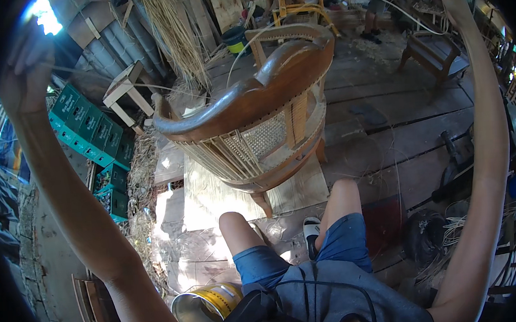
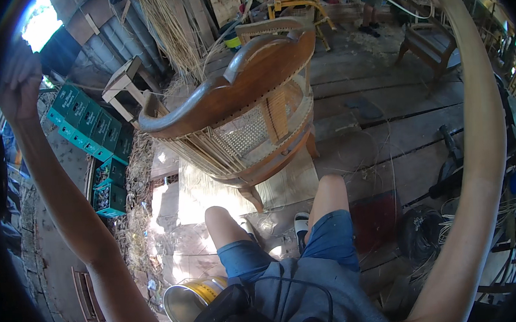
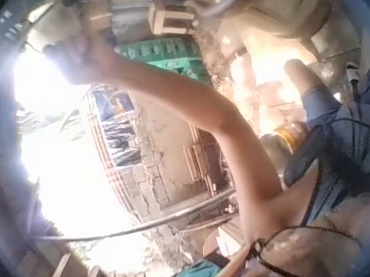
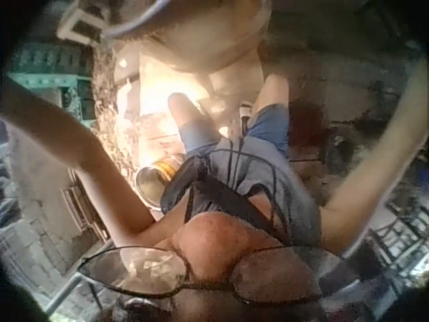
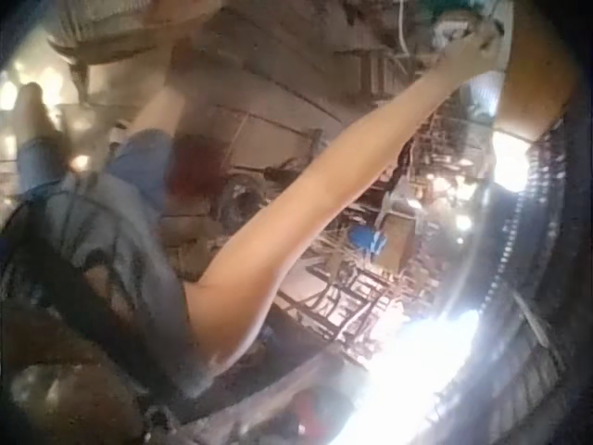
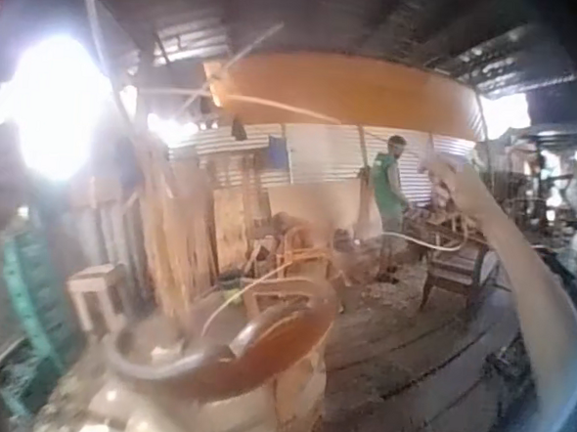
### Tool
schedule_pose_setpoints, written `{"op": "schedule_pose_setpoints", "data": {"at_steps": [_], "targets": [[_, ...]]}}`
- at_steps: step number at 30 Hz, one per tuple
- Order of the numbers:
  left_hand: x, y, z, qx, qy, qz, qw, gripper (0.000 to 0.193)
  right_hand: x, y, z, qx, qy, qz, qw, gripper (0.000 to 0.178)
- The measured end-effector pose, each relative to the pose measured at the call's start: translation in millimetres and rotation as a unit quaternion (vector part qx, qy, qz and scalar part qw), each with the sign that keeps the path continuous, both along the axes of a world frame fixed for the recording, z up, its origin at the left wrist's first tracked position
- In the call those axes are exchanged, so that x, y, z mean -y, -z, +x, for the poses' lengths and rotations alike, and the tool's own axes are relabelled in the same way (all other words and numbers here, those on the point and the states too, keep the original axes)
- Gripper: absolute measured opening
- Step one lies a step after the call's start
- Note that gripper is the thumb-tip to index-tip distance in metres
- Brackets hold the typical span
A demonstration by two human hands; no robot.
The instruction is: Weaving thin rattan or cane strips onto the wooden frame of a chair back.
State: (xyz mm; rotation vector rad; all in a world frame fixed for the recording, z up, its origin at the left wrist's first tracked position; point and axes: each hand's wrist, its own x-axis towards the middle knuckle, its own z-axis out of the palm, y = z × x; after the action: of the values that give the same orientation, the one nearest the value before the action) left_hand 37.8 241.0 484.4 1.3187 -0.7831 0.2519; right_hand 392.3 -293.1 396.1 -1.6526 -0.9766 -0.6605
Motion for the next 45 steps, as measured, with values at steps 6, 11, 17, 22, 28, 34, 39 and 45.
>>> {"op": "schedule_pose_setpoints", "data": {"at_steps": [6, 11, 17, 22, 28, 34, 39, 45], "targets": [[-45, 48, 9, 0.037, -0.070, -0.040, 0.996, 0.029, 89, 44, -22, -0.045, 0.189, -0.233, 0.953, 0.032], [-65, 75, 13, 0.016, -0.040, -0.093, 0.995, 0.030, 142, 61, -19, -0.033, 0.253, -0.293, 0.921, 0.025], [-55, 82, 29, -0.021, -0.167, -0.255, 0.952, 0.029, 94, 78, -43, -0.119, 0.091, -0.054, 0.987, 0.022], [-68, 67, 46, 0.018, -0.253, -0.292, 0.922, 0.030, 49, 78, -78, -0.253, -0.373, 0.131, 0.883, 0.027], [-61, 72, 30, 0.049, -0.278, -0.275, 0.919, 0.030, -35, 63, -73, -0.104, -0.022, -0.203, 0.973, 0.017], [124, 110, 76, -0.065, -0.210, -0.167, 0.961, 0.012, -190, 59, -110, 0.142, 0.080, -0.126, 0.979, 0.016], [124, 110, 105, -0.024, -0.240, -0.136, 0.961, 0.014, -262, 56, -149, 0.147, -0.044, -0.060, 0.986, 0.019], [39, 76, 68, 0.123, -0.430, -0.113, 0.887, 0.020, -225, 98, -39, 0.087, 0.093, -0.131, 0.983, 0.022]]}}
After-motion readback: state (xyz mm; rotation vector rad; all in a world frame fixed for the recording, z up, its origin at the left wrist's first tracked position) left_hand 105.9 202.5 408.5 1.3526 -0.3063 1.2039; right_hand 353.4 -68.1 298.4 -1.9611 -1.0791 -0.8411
